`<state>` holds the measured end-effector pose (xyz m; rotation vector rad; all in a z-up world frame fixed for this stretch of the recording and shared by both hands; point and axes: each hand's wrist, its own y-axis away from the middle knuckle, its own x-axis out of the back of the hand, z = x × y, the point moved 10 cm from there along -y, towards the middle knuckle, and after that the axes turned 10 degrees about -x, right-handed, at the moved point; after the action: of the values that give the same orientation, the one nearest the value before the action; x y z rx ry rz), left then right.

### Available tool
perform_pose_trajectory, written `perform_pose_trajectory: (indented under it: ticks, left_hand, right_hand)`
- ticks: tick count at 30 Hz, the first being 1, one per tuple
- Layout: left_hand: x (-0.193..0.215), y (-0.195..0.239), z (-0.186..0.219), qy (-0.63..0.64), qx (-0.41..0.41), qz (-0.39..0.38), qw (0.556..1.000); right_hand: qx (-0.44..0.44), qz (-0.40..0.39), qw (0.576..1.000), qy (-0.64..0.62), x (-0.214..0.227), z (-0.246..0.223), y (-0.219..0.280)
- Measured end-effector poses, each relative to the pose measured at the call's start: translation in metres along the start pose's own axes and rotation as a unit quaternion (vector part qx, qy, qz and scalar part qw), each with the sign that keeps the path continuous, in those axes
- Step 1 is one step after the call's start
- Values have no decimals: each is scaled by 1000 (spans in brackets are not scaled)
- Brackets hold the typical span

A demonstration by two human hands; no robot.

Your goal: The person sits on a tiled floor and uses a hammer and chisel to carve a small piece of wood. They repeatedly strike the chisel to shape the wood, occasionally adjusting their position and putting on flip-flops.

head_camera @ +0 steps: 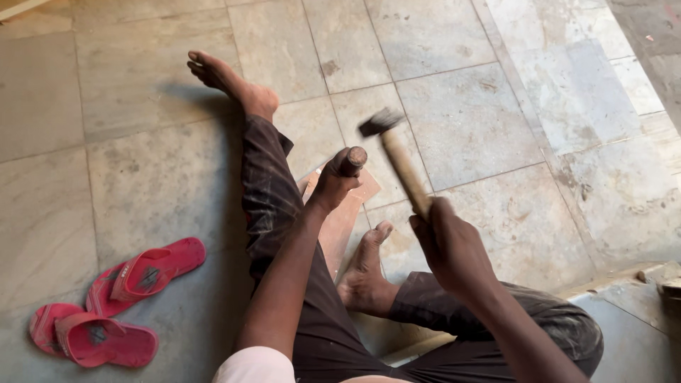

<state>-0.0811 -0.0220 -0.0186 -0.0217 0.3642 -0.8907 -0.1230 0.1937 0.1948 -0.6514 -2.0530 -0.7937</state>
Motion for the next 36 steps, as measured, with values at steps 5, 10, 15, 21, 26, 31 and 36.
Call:
perform_pose_trajectory:
  ticks: [5,10,15,21,26,31,36]
  left_hand:
    - [-6,3,1,58,21,12,998]
    - [-4,6,5,28,-12,-12,999]
    - [-9,3,5,64,9,-8,998]
    - [-1,3,-2,-13,6,-2,1000]
    - [-3,-3,1,60,2,3,998]
    - [20,-1,-11,61,70,43,995]
    - [50,-4,25,71,8,67,995]
  right_hand:
    - [78,-24,996,30,-20,-30,-3]
    - [71,75,992,-65,22,-28,15]
    - [32,-42,997,60,-10,-23,-3]
    - [57,82,994,-38,10,-3,13]
    - [23,-6,1000,4,-35,12,-13]
    - [-148,-77,917,-363,-73,50,2]
    - [-207,-84,881,-417,-160,92,5]
